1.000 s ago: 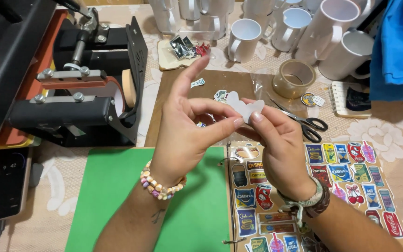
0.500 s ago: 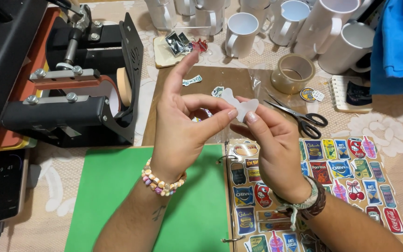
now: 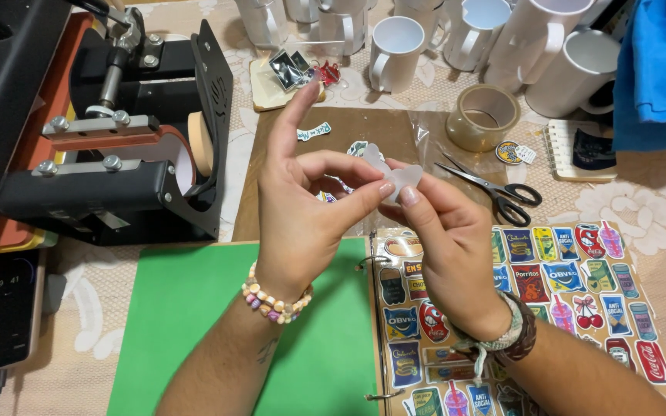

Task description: Organizing a collection of stickers by peeling off their backings and placing them into a binder.

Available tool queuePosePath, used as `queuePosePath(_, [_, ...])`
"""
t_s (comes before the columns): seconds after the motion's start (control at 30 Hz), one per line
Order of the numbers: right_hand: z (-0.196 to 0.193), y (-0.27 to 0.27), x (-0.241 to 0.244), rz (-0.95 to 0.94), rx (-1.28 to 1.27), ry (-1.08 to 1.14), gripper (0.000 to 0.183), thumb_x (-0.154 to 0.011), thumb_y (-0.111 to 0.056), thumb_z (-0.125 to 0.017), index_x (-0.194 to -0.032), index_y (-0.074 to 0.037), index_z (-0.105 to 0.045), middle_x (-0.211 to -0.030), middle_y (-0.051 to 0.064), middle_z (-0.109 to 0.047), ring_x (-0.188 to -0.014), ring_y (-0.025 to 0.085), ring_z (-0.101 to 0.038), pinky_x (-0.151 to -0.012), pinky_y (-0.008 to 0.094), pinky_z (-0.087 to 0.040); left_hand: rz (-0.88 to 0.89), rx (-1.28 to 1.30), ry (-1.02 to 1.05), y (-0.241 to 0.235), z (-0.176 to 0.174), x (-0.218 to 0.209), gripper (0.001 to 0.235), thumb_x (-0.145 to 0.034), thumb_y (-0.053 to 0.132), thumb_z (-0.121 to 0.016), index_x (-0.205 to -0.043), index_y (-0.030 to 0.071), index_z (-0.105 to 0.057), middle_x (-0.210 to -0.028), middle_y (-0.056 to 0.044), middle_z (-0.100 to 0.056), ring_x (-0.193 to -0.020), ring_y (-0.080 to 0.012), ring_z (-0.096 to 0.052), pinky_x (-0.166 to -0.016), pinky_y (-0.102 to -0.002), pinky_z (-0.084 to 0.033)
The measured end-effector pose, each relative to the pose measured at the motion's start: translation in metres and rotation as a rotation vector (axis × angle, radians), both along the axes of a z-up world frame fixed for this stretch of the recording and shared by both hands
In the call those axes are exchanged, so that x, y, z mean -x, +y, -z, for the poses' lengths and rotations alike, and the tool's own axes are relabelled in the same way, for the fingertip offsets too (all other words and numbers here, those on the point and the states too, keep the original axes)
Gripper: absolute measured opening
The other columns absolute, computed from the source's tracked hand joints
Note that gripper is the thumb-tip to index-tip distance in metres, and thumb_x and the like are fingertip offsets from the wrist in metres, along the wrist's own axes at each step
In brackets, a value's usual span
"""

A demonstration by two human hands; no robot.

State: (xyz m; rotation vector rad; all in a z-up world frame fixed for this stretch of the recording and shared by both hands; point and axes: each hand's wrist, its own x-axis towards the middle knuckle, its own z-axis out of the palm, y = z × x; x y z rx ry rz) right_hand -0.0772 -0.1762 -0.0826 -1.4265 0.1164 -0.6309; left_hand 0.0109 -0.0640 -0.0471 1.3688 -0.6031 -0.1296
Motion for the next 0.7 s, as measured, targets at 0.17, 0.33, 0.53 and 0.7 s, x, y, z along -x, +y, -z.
queuePosePath(0.17, [0.003,0.001,0.004,0.028,0.049,-0.014,0.036,-0.101,-0.015,-0.052,-0.129,0.006,-0.059,-0.128,0.02,-0.066,-0.115,0.025,-0.066,-0.103,0.039,-0.061,-0.058,-0.034,-0.048,-0.002,-0.002,0.006,0.103,-0.071,-0.005,-0.089,-0.154,0.012,-0.031,-0.11,-0.006,-0.068,-0.066,-0.0045,-0.066,-0.058,-0.016,-0.056])
queuePosePath(0.33, [0.006,0.001,0.007,0.062,0.181,-0.019,0.034,-0.103,-0.01,-0.05,-0.132,0.008,-0.055,-0.127,0.022,-0.064,-0.114,0.026,-0.066,-0.103,0.038,-0.06,-0.195,-0.171,-0.181,0.002,0.002,0.009,0.103,-0.074,0.009,-0.095,-0.155,0.02,-0.032,-0.083,0.005,-0.079,-0.067,-0.0005,-0.068,-0.062,-0.015,-0.058])
queuePosePath(0.53, [0.016,-0.002,0.01,0.136,0.183,-0.037,0.032,-0.108,-0.009,-0.049,-0.135,0.008,-0.054,-0.124,0.021,-0.063,-0.115,0.028,-0.065,-0.107,0.042,-0.063,-0.221,-0.238,-0.293,0.005,0.01,0.0,0.119,-0.066,0.024,-0.1,-0.158,0.029,-0.025,-0.131,0.001,-0.067,-0.083,-0.005,-0.065,-0.064,-0.016,-0.057])
queuePosePath(0.7, [0.021,-0.011,0.013,0.176,0.107,0.022,0.025,-0.109,-0.017,-0.054,-0.126,0.0,-0.061,-0.13,0.013,-0.067,-0.109,0.022,-0.07,-0.097,0.032,-0.068,-0.05,-0.139,-0.098,0.007,0.0,0.004,0.114,-0.067,0.02,-0.09,-0.16,0.026,-0.025,-0.098,0.003,-0.074,-0.073,-0.005,-0.064,-0.08,-0.019,-0.062])
